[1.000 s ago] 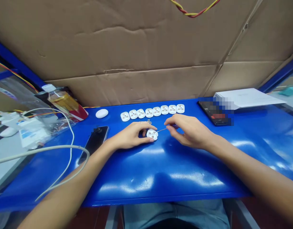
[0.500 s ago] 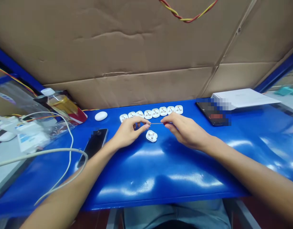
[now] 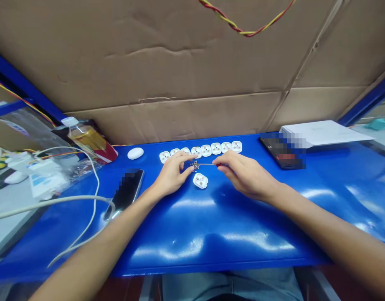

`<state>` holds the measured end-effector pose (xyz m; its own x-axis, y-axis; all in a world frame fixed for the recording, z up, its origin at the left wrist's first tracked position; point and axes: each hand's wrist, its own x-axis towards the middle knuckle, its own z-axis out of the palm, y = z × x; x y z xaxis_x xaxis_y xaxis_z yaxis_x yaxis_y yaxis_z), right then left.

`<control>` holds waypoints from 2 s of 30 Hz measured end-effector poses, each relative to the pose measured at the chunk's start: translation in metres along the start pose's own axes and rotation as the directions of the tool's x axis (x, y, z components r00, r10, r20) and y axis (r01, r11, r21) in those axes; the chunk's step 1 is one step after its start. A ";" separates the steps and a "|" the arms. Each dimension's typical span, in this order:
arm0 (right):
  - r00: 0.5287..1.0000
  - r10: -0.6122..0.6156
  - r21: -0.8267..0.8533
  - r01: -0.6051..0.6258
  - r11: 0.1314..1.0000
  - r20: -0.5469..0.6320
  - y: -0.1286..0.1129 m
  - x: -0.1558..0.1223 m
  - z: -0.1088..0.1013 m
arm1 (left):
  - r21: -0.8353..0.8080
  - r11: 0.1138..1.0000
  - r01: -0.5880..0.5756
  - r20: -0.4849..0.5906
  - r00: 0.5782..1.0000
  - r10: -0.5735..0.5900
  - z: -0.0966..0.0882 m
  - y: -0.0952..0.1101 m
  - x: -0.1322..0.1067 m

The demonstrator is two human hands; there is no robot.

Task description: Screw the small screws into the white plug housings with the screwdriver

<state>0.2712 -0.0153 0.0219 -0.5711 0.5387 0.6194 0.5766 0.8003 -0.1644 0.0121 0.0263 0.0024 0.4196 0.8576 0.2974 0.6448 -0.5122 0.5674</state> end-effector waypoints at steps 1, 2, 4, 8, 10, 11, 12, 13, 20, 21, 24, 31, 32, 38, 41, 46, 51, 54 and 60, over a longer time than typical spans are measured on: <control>1.000 0.003 -0.004 -0.003 1.000 -0.002 0.000 0.000 -0.001 | -0.002 1.000 0.007 -0.020 1.000 -0.007 -0.002 0.001 0.000; 1.000 0.007 -0.005 -0.007 1.000 -0.004 0.001 -0.001 -0.001 | -0.008 1.000 0.014 -0.035 0.999 -0.015 -0.005 0.002 0.000; 1.000 0.019 0.004 -0.019 1.000 -0.006 0.001 -0.002 -0.003 | -0.042 0.999 0.027 -0.022 0.999 -0.028 -0.013 0.003 0.001; 1.000 0.021 0.045 -0.022 0.999 0.012 -0.001 -0.004 -0.004 | -0.148 0.988 -0.051 0.203 0.976 0.081 -0.027 0.009 0.000; 1.000 0.001 0.060 -0.002 0.998 0.020 -0.002 -0.005 -0.004 | -0.181 0.978 -0.101 0.296 0.943 0.152 -0.031 0.012 -0.002; 1.000 -0.010 0.063 0.008 0.998 0.023 -0.003 -0.005 -0.004 | -0.187 0.977 -0.104 0.321 0.933 0.161 -0.032 0.013 -0.003; 0.999 -0.019 0.063 0.018 0.998 0.026 -0.003 -0.006 -0.004 | -0.187 0.978 -0.097 0.338 0.928 0.156 -0.032 0.013 -0.003; 0.999 -0.025 0.061 0.023 0.998 0.031 -0.004 -0.006 -0.004 | -0.186 0.979 -0.082 0.351 0.925 0.144 -0.031 0.013 -0.004; 0.997 -0.017 0.039 0.014 0.999 0.070 -0.004 -0.003 -0.003 | -0.205 0.976 -0.077 0.382 0.911 0.152 -0.020 0.006 -0.005; 0.997 -0.013 0.039 0.010 0.999 0.078 -0.004 -0.003 -0.003 | -0.212 0.974 -0.081 0.376 0.913 0.158 -0.019 0.005 -0.005; 0.995 -0.021 0.037 0.017 0.999 0.097 -0.004 -0.002 -0.003 | -0.233 0.969 -0.083 0.365 0.916 0.166 -0.016 0.004 -0.005; 0.998 0.003 0.059 -0.007 0.998 0.062 -0.002 -0.004 -0.003 | -0.233 0.969 -0.089 0.357 0.919 0.170 -0.015 0.004 -0.006; 0.998 0.005 0.063 -0.009 0.998 0.063 -0.002 -0.004 -0.003 | -0.228 0.970 -0.087 0.357 0.919 0.166 -0.015 0.004 -0.006; 0.998 0.028 0.049 -0.032 0.998 0.062 -0.004 -0.004 -0.002 | -0.217 0.971 -0.098 0.350 0.921 0.171 -0.015 0.006 -0.007; 0.997 0.053 0.017 -0.054 0.998 0.056 -0.005 -0.003 -0.002 | -0.227 0.968 -0.106 0.342 0.922 0.182 -0.016 0.007 -0.007; 0.993 0.097 -0.053 -0.094 0.994 0.063 -0.008 -0.004 -0.004 | -0.243 0.965 -0.100 0.373 0.909 0.188 -0.015 0.010 -0.007; 0.993 0.119 -0.102 -0.121 0.987 -0.022 -0.012 -0.002 -0.007 | -0.233 0.965 -0.121 0.374 0.905 0.204 -0.013 0.015 -0.009; 0.988 0.145 -0.035 -0.147 0.989 -0.048 -0.013 0.000 -0.008 | -0.253 0.960 -0.122 0.365 0.907 0.212 -0.011 0.016 -0.011; 0.990 0.119 0.119 -0.128 0.985 0.079 -0.010 0.005 -0.012 | -0.272 0.953 -0.133 0.382 0.894 0.233 -0.013 0.011 -0.009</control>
<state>0.2698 -0.0236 0.0361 -0.5431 0.6492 0.5325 0.5713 0.7505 -0.3323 0.0070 0.0136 0.0161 0.7698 0.6296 0.1049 0.3852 -0.5893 0.7102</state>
